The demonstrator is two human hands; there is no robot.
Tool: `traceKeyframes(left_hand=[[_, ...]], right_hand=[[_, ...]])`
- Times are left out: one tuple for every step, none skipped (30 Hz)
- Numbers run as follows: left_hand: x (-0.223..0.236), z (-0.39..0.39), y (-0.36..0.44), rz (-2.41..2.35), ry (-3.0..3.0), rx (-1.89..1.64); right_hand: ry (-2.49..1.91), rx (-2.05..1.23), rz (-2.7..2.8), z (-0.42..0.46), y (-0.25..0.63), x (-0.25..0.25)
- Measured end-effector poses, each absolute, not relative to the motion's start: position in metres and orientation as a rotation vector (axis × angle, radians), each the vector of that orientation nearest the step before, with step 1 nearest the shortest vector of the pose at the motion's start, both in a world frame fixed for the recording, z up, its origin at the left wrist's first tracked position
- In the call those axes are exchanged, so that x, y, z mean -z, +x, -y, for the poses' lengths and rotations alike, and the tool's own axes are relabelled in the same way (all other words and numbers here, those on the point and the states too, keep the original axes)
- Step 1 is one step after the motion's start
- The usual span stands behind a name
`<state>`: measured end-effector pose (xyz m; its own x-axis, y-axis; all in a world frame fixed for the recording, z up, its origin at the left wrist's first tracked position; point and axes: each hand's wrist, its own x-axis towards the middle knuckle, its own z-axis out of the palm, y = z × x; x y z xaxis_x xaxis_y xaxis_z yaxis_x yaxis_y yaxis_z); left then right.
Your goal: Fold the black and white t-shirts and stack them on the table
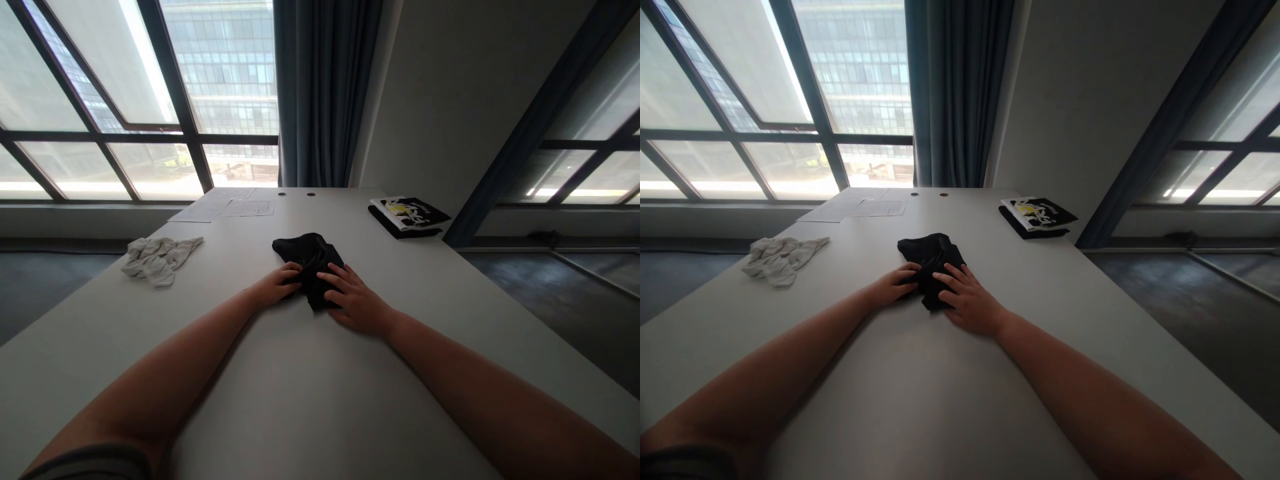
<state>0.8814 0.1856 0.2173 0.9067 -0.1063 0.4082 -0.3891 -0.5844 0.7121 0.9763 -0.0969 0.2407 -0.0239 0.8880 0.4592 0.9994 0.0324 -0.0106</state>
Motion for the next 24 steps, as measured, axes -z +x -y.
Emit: traceKeyframes(left_hand=[[-0.218,-0.188,0.882,0.283,2.146,-0.446],[-0.219,-0.191,0.882,0.175,2.100,-0.495],[-0.220,-0.195,0.882,0.051,2.046,-0.540],[-0.222,-0.198,0.881,-0.068,1.991,-0.575],[-0.224,-0.202,0.880,-0.166,1.943,-0.600],[-0.226,-0.205,0.879,-0.243,1.903,-0.626],[-0.227,-0.208,0.879,-0.296,1.876,-0.648],[-0.228,-0.211,0.878,-0.329,1.860,-0.664],[-0.228,-0.212,0.878,-0.353,1.850,-0.672],[-0.228,-0.214,0.878,-0.369,1.844,-0.673],[-0.229,-0.216,0.878,-0.378,1.842,-0.674],[-0.229,-0.218,0.879,-0.381,1.850,-0.680],[-0.229,-0.221,0.879,-0.379,1.873,-0.690],[-0.230,-0.225,0.879,-0.378,1.909,-0.710],[-0.231,-0.230,0.878,-0.385,1.956,-0.735],[-0.232,-0.236,0.876,-0.401,2.012,-0.762],[-0.233,-0.243,0.874,-0.426,2.081,-0.783],[-0.234,-0.251,0.871,-0.457,2.163,-0.799],[-0.235,-0.259,0.867,-0.483,2.259,-0.806],[-0.236,-0.267,0.863,-0.497,2.367,-0.803],[-0.238,-0.275,0.859,-0.495,2.481,-0.783],[-0.240,-0.281,0.855,-0.482,2.587,-0.749],[-0.242,-0.285,0.852,-0.461,2.677,-0.708],[-0.244,-0.288,0.850,-0.438,2.749,-0.668]], right_hand=[[-1.921,0.444,1.945,0.097,0.978,-0.241],[-1.926,0.429,1.907,0.097,0.980,-0.240],[-1.937,0.415,1.866,0.097,0.983,-0.240],[-1.956,0.411,1.829,0.098,0.985,-0.239],[-1.985,0.417,1.799,0.098,0.988,-0.238],[-2.022,0.430,1.783,0.099,0.991,-0.237],[-2.059,0.444,1.779,0.099,0.994,-0.235],[-2.092,0.458,1.778,0.100,0.997,-0.234],[-2.116,0.470,1.773,0.101,1.000,-0.233],[-2.127,0.482,1.763,0.103,1.004,-0.233],[-2.127,0.493,1.748,0.104,1.007,-0.232],[-2.122,0.507,1.727,0.106,1.011,-0.231],[-2.117,0.526,1.703,0.108,1.016,-0.231],[-2.117,0.547,1.679,0.110,1.021,-0.231],[-2.124,0.567,1.656,0.113,1.026,-0.231],[-2.136,0.584,1.637,0.116,1.033,-0.231],[-2.150,0.596,1.621,0.119,1.039,-0.231],[-2.162,0.602,1.608,0.123,1.046,-0.231],[-2.170,0.600,1.598,0.126,1.053,-0.231],[-2.171,0.591,1.593,0.130,1.060,-0.231],[-2.164,0.580,1.592,0.133,1.066,-0.231],[-2.152,0.572,1.592,0.136,1.071,-0.230],[-2.138,0.568,1.590,0.138,1.075,-0.229],[-2.125,0.569,1.582,0.139,1.079,-0.227]])
